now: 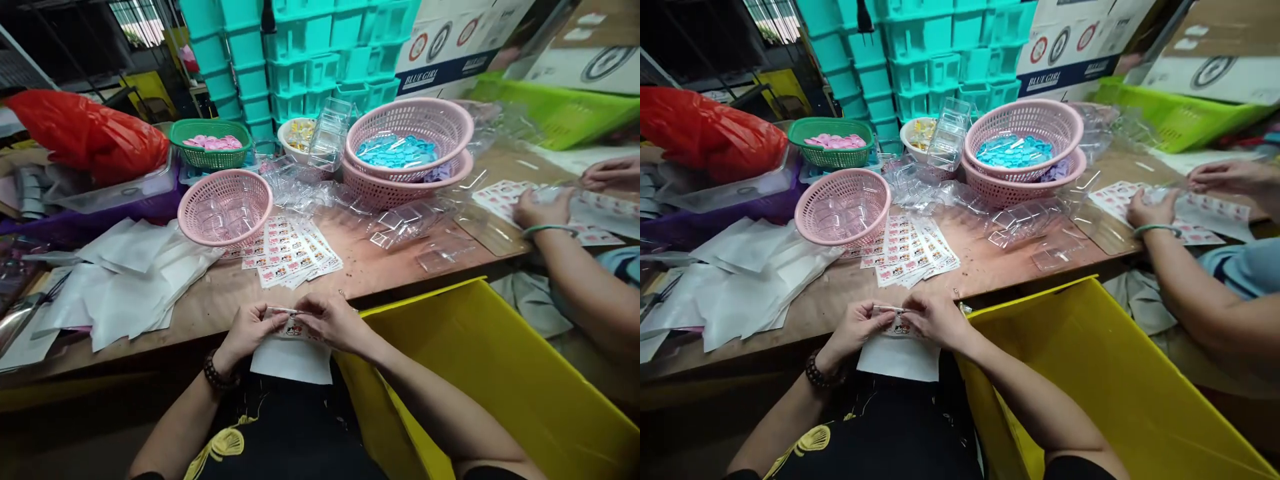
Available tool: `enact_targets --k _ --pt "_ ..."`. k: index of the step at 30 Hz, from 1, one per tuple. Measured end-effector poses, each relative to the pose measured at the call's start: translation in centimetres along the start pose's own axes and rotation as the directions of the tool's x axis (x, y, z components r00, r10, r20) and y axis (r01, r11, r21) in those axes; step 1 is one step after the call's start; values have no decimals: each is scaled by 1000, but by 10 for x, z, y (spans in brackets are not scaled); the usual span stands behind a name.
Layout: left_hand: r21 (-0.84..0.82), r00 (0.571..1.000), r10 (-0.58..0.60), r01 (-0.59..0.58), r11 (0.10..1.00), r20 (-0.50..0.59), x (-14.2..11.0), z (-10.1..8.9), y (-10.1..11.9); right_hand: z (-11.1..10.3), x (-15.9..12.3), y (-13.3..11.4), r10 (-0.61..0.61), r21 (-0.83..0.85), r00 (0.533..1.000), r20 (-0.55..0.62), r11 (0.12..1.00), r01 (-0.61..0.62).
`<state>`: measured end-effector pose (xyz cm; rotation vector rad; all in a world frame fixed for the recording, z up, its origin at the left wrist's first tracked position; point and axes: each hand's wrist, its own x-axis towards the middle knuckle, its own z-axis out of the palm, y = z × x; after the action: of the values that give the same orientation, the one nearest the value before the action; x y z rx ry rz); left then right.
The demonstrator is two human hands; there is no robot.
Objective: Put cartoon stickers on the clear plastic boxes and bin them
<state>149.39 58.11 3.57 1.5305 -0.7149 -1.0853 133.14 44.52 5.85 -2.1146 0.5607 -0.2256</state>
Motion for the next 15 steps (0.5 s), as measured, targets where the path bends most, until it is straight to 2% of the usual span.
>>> enact_targets --k 3,5,6,8,10,12,14,15 --pt "-20 999 24 -25 999 -42 5 -1 -6 15 1 -1 -124 -183 975 -185 979 90" --pt "-50 997 28 -31 998 -69 8 0 -9 24 3 2 -251 -312 927 -278 936 160" --pt "-87 998 17 -23 996 -65 9 1 -10 27 5 4 -327 -383 888 -323 903 194" --pt "-191 1000 -22 19 981 -13 12 2 -14 31 9 9 -472 -537 780 -411 817 211" --pt "-278 997 -60 70 958 45 14 2 -18 33 12 14 -612 -683 662 -433 702 203" --pt "-312 993 -100 113 943 59 17 1 -21 34 11 19 -788 -796 532 -308 520 309" --pt "-319 988 -144 155 935 58 19 -1 -22 34 9 23 -935 -826 333 -120 280 489" --pt "-324 985 -161 173 930 62 20 -3 -22 33 9 25 -965 -811 247 -93 217 543"
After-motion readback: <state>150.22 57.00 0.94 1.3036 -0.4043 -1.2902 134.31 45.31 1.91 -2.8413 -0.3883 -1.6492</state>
